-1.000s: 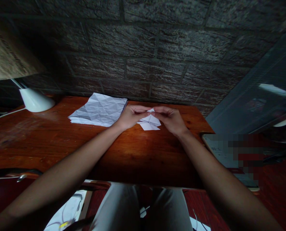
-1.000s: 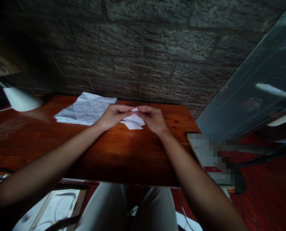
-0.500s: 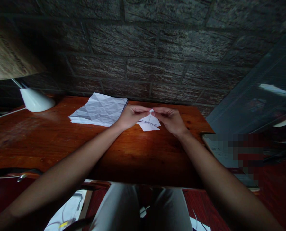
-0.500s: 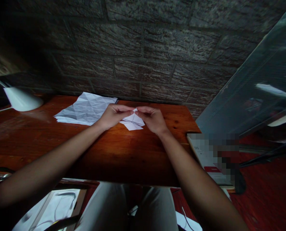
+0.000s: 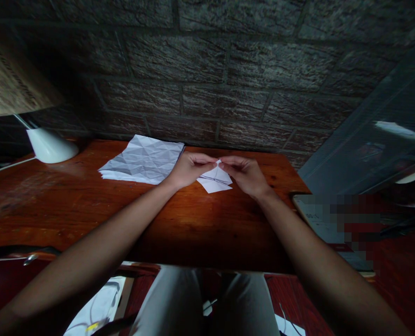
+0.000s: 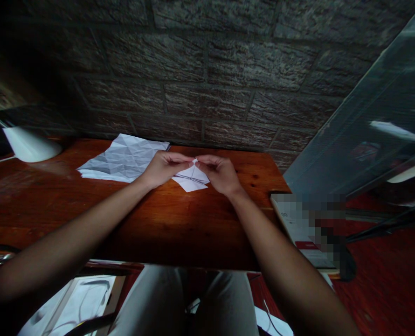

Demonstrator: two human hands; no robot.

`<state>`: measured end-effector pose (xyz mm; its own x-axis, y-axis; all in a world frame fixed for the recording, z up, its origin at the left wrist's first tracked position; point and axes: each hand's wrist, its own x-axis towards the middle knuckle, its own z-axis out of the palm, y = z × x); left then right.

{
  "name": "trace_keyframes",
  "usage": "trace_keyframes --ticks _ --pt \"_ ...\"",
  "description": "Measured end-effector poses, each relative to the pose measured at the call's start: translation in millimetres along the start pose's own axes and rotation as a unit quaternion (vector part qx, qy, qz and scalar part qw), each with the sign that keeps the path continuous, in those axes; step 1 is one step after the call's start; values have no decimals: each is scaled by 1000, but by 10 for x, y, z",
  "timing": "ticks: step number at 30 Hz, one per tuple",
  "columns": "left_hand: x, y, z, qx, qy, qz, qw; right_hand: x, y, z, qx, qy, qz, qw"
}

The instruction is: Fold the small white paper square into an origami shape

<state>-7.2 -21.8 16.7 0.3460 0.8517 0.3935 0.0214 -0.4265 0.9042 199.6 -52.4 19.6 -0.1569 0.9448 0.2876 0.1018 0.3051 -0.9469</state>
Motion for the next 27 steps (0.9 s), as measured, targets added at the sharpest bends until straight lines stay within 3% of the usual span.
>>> trace_keyframes --ticks 27 --pt "10 -13 -12 3 -12 9 1000 -7 -10 -6 -40 -7 -6 999"
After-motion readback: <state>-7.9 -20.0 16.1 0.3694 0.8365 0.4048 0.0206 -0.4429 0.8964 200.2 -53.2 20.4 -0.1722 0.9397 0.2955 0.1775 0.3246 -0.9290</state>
